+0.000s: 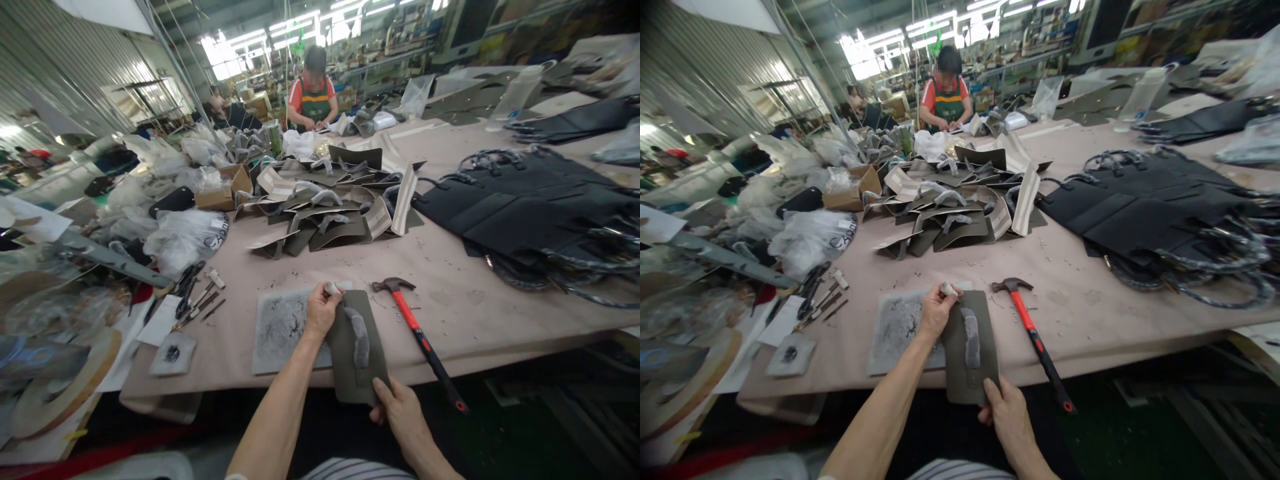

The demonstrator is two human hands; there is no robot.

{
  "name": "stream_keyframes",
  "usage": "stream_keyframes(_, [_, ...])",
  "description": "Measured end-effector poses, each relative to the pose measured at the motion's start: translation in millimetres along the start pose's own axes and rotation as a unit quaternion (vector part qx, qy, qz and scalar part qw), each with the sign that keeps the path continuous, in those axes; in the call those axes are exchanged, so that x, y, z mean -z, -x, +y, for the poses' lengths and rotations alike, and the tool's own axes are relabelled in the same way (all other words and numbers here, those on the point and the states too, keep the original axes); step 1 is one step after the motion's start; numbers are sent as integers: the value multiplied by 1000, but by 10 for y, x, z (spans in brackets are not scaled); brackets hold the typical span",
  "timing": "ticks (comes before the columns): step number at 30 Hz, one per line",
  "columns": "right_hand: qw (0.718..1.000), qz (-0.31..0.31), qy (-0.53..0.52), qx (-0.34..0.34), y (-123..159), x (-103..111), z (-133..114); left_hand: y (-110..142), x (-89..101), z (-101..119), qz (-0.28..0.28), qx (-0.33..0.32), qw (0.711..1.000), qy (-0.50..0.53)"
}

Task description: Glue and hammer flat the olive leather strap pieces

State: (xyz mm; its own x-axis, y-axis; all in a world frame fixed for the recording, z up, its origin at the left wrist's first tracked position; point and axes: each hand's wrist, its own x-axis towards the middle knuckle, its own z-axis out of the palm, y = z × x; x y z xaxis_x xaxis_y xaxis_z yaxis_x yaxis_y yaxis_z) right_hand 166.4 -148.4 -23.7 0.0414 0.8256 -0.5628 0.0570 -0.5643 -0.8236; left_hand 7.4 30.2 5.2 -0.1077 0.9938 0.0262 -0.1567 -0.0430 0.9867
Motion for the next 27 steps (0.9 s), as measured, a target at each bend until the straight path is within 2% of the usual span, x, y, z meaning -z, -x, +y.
stream_keyframes(6, [998,-8,63,6,-59,118,-64,2,-28,-12,-27,4,1000,1])
stream_keyframes(14, [993,-59,102,10,-139,236,-128,-19,-59,-53,-42,21,998,-35])
stream_keyframes(16, [990,-56,128,18,-124,262,-128,-24,-54,-66,-47,23,998,-46])
stream_keyframes(18, [981,-28,188,37,-96,324,-149,-25,-51,-77,-50,21,997,-57])
stream_keyframes(23, [917,122,362,115,-68,640,-313,-30,-63,-81,-48,10,994,-100])
stream_keyframes(25, [878,179,409,174,-126,800,-391,-37,-78,-69,-48,6,992,-121])
stream_keyframes(27, [832,207,462,226,-234,946,-449,-41,-99,-54,-50,1,989,-140])
